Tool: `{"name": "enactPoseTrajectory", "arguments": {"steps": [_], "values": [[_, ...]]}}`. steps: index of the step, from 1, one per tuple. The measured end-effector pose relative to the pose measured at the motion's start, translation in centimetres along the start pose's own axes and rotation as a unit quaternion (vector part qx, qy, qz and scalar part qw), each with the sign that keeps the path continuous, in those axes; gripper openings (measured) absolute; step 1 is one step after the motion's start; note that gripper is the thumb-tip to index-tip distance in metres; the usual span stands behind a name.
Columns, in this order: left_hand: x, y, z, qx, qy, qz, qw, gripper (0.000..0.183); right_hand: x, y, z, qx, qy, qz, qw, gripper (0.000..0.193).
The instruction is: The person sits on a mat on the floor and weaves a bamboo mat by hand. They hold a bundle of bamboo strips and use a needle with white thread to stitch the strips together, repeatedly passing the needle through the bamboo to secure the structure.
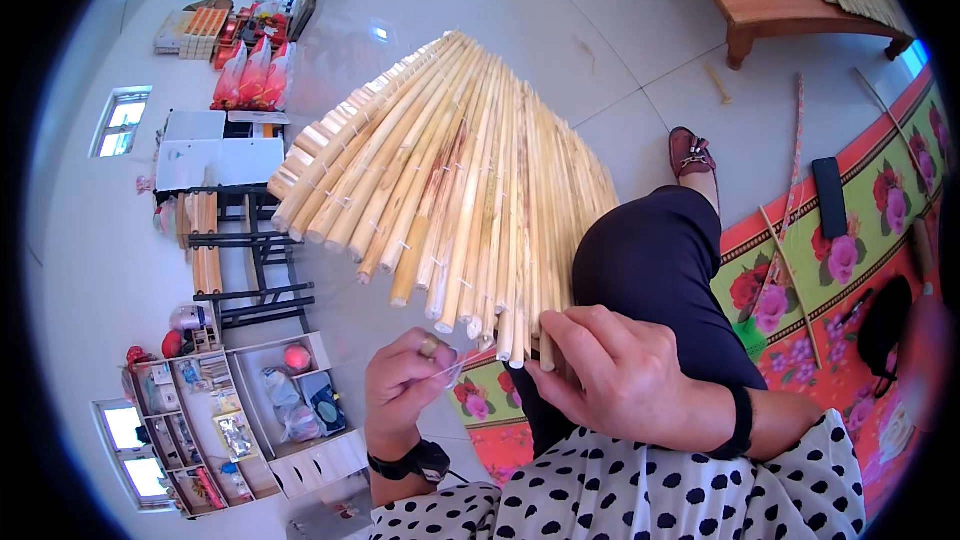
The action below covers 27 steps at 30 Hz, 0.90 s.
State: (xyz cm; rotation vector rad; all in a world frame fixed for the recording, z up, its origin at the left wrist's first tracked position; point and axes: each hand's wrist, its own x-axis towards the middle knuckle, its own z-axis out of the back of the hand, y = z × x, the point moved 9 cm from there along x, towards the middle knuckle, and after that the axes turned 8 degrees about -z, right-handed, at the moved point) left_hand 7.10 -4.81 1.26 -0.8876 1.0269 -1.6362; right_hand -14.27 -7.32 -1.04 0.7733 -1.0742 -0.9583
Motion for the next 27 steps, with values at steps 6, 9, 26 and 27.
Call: {"name": "enactPoseTrajectory", "arguments": {"steps": [6, 9, 26, 27], "values": [[0.0, -0.3, -1.4, -0.26, -0.114, -0.111, 0.952, 0.016, -0.1, -0.2, -0.6, -0.001, 0.026, -0.02, 0.999, 0.042], [-0.5, 2.4, -1.5, -0.414, -0.13, -0.062, 0.899, 0.026, 0.2, -0.3, -0.3, -0.007, 0.018, -0.045, 0.999, 0.045], [1.3, 0.8, -1.0, -0.33, -0.098, -0.108, 0.933, 0.027, 1.1, 1.6, -3.0, -0.135, 0.022, -0.035, 0.99, 0.05], [1.1, 1.3, -0.9, -0.337, -0.104, -0.112, 0.929, 0.028, 1.1, 1.6, -3.0, -0.142, 0.011, -0.031, 0.989, 0.046]]}}
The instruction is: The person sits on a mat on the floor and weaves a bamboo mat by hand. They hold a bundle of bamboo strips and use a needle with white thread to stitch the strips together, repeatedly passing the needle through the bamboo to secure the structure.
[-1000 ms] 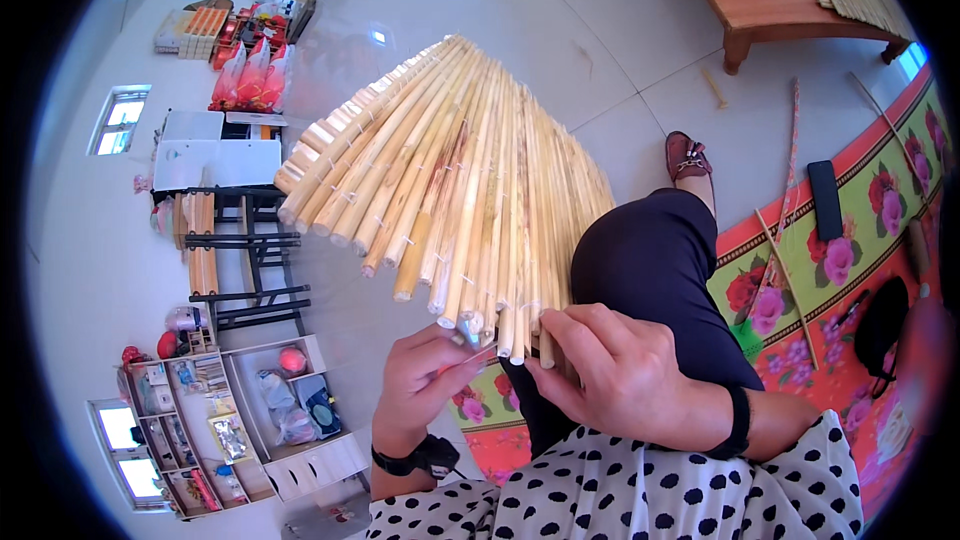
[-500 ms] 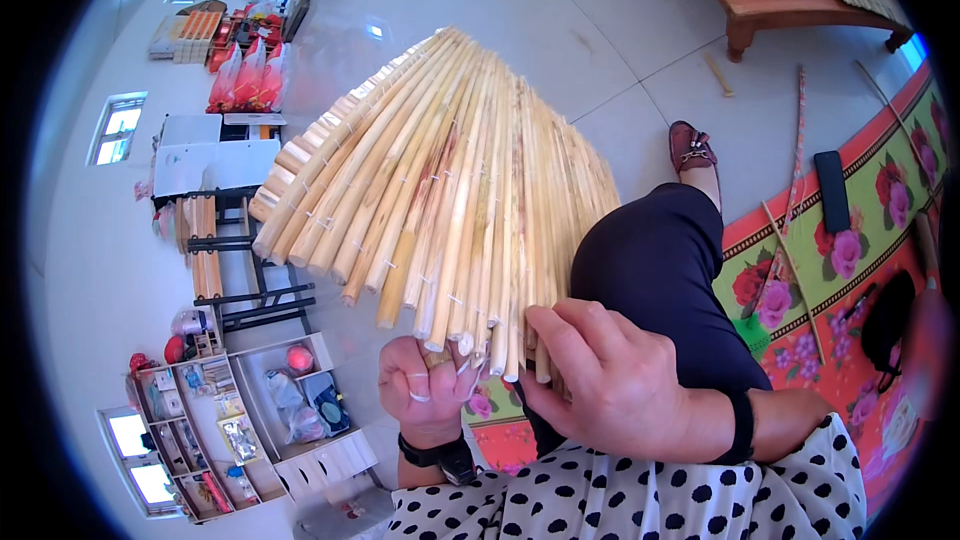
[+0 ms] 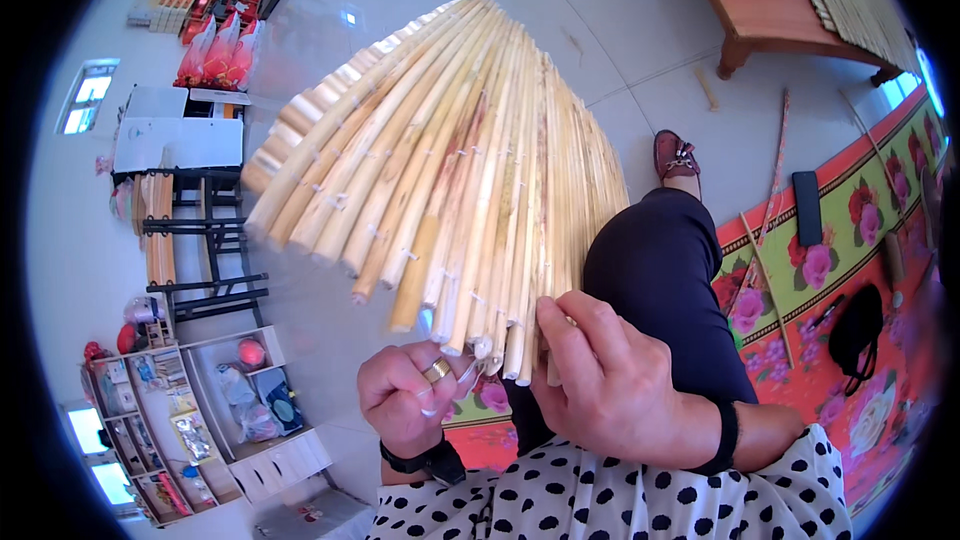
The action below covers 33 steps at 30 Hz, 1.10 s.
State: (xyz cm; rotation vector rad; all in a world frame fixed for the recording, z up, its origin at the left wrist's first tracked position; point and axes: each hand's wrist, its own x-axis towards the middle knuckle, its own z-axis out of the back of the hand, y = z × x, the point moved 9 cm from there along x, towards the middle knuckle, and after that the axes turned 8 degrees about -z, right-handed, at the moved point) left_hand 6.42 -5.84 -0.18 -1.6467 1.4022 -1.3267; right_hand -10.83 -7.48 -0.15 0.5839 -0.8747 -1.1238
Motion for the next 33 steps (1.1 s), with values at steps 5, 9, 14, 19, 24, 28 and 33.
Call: {"name": "enactPoseTrajectory", "arguments": {"steps": [5, 9, 14, 19, 24, 28, 33], "values": [[0.4, 0.0, -1.2, -0.018, 0.049, 0.001, 0.999, 0.023, 0.0, 0.5, 0.1, -0.029, -0.019, 0.002, 0.999, 0.046], [0.8, -1.1, -2.5, 0.073, 0.082, 0.003, 0.994, 0.03, 0.2, 1.0, -0.2, -0.069, -0.023, 0.014, 0.997, 0.05], [1.0, -1.9, -4.8, 0.113, 0.138, -0.015, 0.984, 0.027, -0.1, 1.9, 0.6, -0.099, -0.048, 0.026, 0.994, 0.044], [0.6, -1.1, -6.5, 0.059, 0.148, -0.046, 0.986, 0.021, -0.8, 1.0, 3.1, -0.044, -0.077, -0.006, 0.996, 0.026], [1.0, 1.2, -6.9, 0.004, 0.117, -0.017, 0.993, 0.028, -0.8, -2.0, 3.5, -0.005, -0.06, -0.086, 0.994, 0.03], [2.0, 1.9, -5.4, 0.021, 0.081, 0.0, 0.996, 0.03, -0.5, -2.1, 2.8, -0.008, -0.069, -0.084, 0.994, 0.032], [1.8, 1.0, -5.5, 0.01, 0.091, -0.024, 0.996, 0.026, -0.4, -2.0, 2.8, -0.019, -0.065, -0.085, 0.994, 0.031]]}}
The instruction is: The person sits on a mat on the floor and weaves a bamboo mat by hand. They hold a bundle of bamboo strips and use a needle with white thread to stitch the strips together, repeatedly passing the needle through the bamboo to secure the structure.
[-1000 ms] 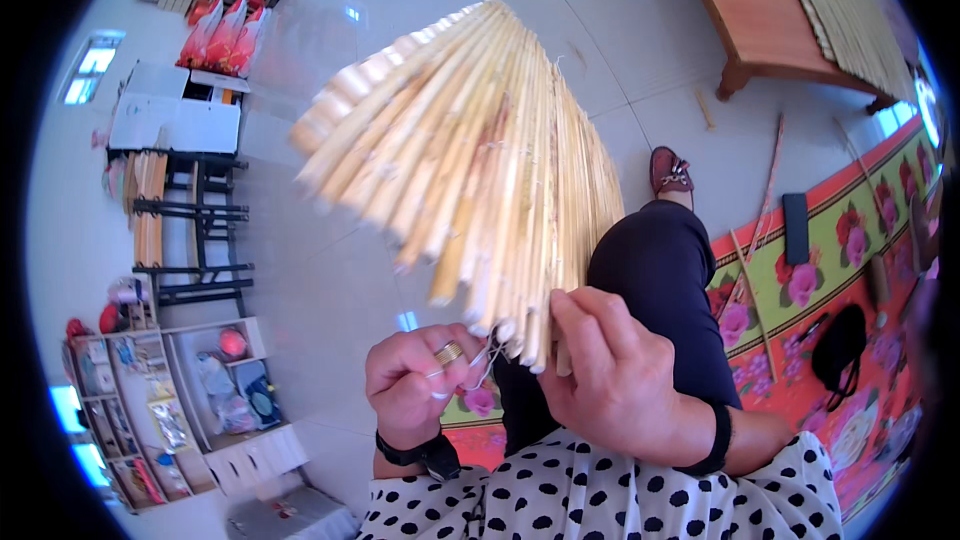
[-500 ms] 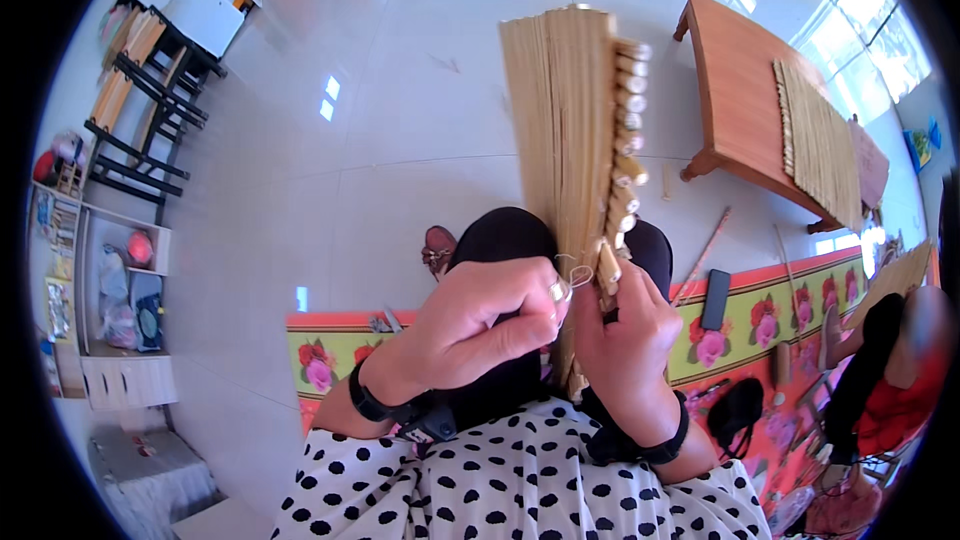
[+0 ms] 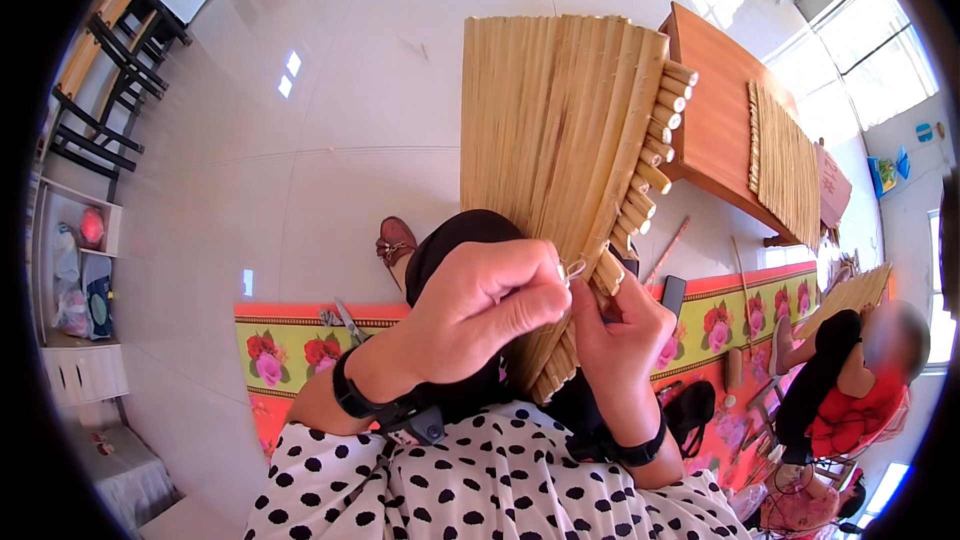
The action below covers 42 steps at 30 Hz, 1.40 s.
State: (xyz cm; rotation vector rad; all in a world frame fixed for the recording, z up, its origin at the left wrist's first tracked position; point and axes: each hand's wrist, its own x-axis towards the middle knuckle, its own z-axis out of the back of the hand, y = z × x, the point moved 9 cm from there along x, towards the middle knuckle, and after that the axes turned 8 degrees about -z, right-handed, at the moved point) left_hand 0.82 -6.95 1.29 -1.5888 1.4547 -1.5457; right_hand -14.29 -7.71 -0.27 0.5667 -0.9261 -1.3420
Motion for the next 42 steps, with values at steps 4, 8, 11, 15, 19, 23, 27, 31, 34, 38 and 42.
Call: {"name": "enactPoseTrajectory", "arguments": {"steps": [4, 8, 11, 15, 19, 23, 27, 31, 34, 38, 42], "values": [[-0.4, -0.6, -0.1, 0.044, 0.05, 0.004, 0.998, 0.025, 0.1, 0.6, 0.0, -0.018, 0.006, 0.009, 1.0, 0.032], [-0.3, 0.5, 0.9, -0.056, -0.009, -0.011, 0.998, 0.02, 0.4, 0.2, -0.6, -0.013, 0.031, 0.046, 0.998, 0.035], [-0.2, -1.9, 2.4, 0.207, 0.012, -0.061, 0.976, 0.015, 0.7, 0.0, 0.0, -0.001, 0.06, 0.056, 0.997, 0.036], [-2.7, -1.9, 4.3, 0.343, 0.071, 0.1, 0.931, 0.014, -0.3, 0.8, 2.9, 0.06, 0.029, 0.062, 0.996, 0.032], [-5.2, -1.5, 3.5, 0.114, 0.012, 0.228, 0.967, 0.022, -1.9, 2.2, 3.7, 0.085, 0.122, 0.067, 0.987, 0.017], [-5.3, -3.5, 1.4, -0.043, 0.012, 0.237, 0.97, 0.022, -3.5, 3.3, 0.9, 0.155, 0.297, 0.031, 0.942, 0.024], [-4.0, -4.3, -0.5, -0.097, 0.006, 0.193, 0.976, 0.021, -5.0, 3.2, -2.3, 0.282, 0.404, 0.057, 0.868, 0.043], [-3.6, -4.3, 0.3, -0.083, -0.045, 0.152, 0.984, 0.02, -7.4, 2.5, -4.7, 0.457, 0.532, -0.129, 0.701, 0.044], [-3.9, -4.4, 1.7, -0.072, -0.065, 0.146, 0.985, 0.019, -8.3, 2.0, -4.6, 0.464, 0.559, -0.157, 0.669, 0.045], [-4.8, -4.8, 3.7, 0.041, -0.079, 0.169, 0.982, 0.018, -8.1, 1.1, -4.2, 0.42, 0.538, -0.137, 0.718, 0.052], [-5.9, -9.3, 7.7, 0.599, -0.177, 0.065, 0.778, 0.016, -7.6, -0.1, -3.0, 0.315, 0.498, -0.13, 0.797, 0.065]]}}
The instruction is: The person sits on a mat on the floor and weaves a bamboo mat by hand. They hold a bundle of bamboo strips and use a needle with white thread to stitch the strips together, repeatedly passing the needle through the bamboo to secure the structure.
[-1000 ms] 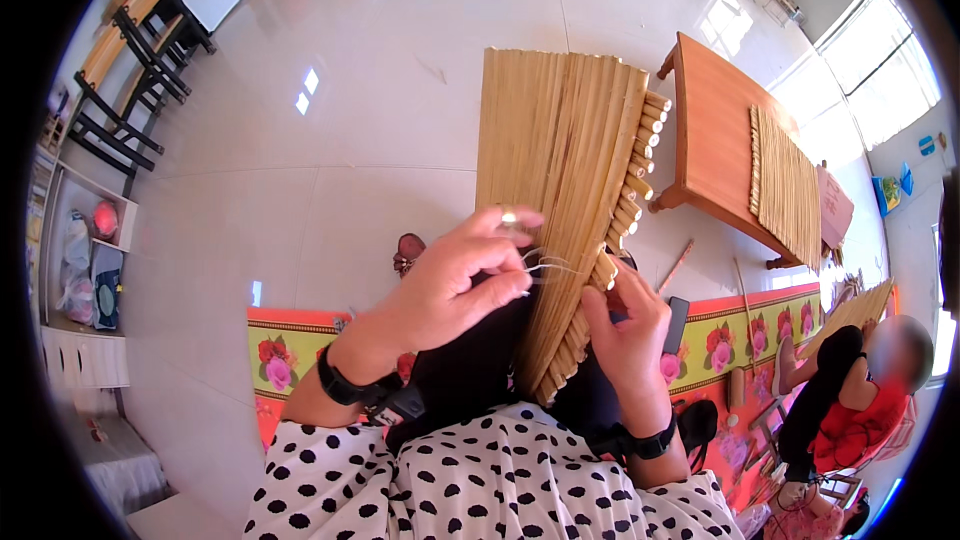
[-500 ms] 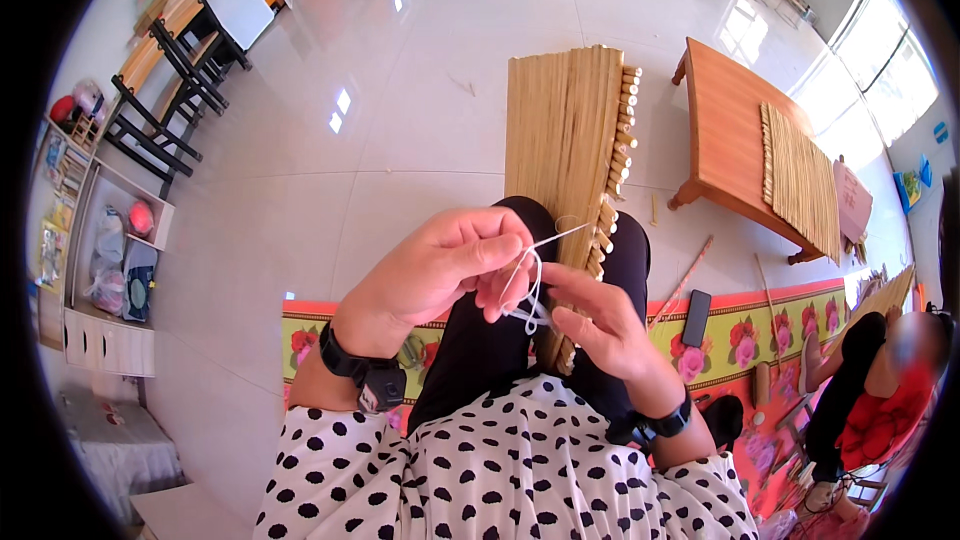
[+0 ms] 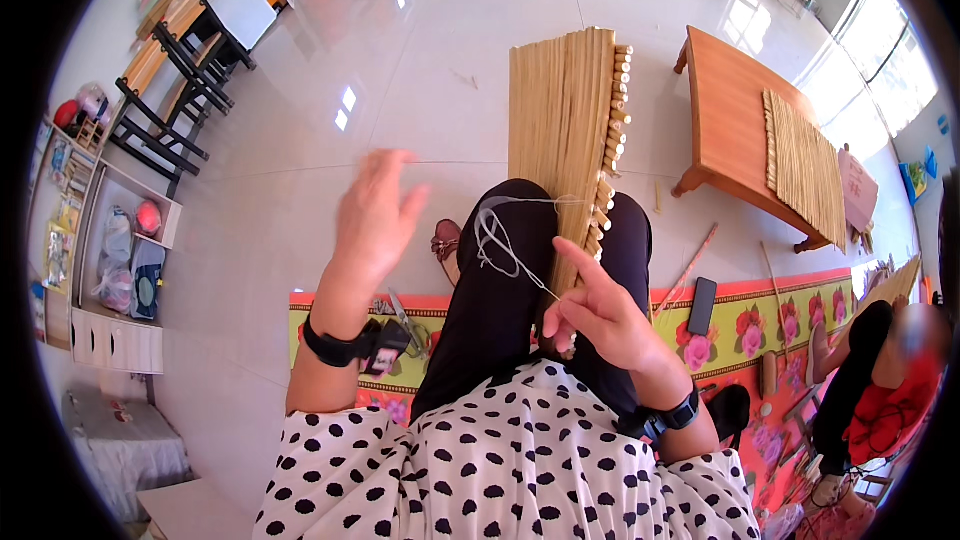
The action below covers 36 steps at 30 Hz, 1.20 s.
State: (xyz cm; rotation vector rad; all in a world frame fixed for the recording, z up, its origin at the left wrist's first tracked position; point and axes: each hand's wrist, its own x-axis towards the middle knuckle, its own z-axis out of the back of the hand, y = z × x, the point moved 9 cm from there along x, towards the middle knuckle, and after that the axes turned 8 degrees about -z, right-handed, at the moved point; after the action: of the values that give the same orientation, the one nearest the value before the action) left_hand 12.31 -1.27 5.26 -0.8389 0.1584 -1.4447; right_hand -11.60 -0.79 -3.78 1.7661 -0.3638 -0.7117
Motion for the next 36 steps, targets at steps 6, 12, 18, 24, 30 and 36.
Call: {"name": "enactPoseTrajectory", "arguments": {"steps": [6, 12, 18, 24, 30, 36], "values": [[-3.9, -8.3, -3.4, -0.097, 0.084, -0.248, 0.96, 0.02, -1.0, 1.0, -0.1, -0.118, -0.057, -0.006, 0.991, 0.073], [-7.0, -12.3, -8.3, -0.059, 0.174, -0.366, 0.912, 0.013, -2.3, 3.0, 0.7, -0.171, -0.116, 0.015, 0.978, 0.07], [-5.6, -9.1, -7.7, -0.103, 0.189, -0.318, 0.923, 0.007, -2.9, 3.7, 3.1, -0.148, -0.198, 0.066, 0.967, 0.045], [0.2, 3.8, 3.0, -0.522, 0.044, 0.049, 0.85, 0.014, -2.7, 4.0, 7.9, -0.231, -0.411, 0.12, 0.874, 0.032], [1.4, 14.8, 19.1, -0.629, -0.141, 0.015, 0.765, 0.02, 0.2, 3.7, 6.7, -0.321, -0.435, 0.062, 0.839, 0.042], [-3.3, 21.2, 30.4, -0.449, -0.348, -0.002, 0.823, 0.019, 1.8, 4.2, 5.2, -0.362, -0.463, 0.113, 0.801, 0.029]]}}
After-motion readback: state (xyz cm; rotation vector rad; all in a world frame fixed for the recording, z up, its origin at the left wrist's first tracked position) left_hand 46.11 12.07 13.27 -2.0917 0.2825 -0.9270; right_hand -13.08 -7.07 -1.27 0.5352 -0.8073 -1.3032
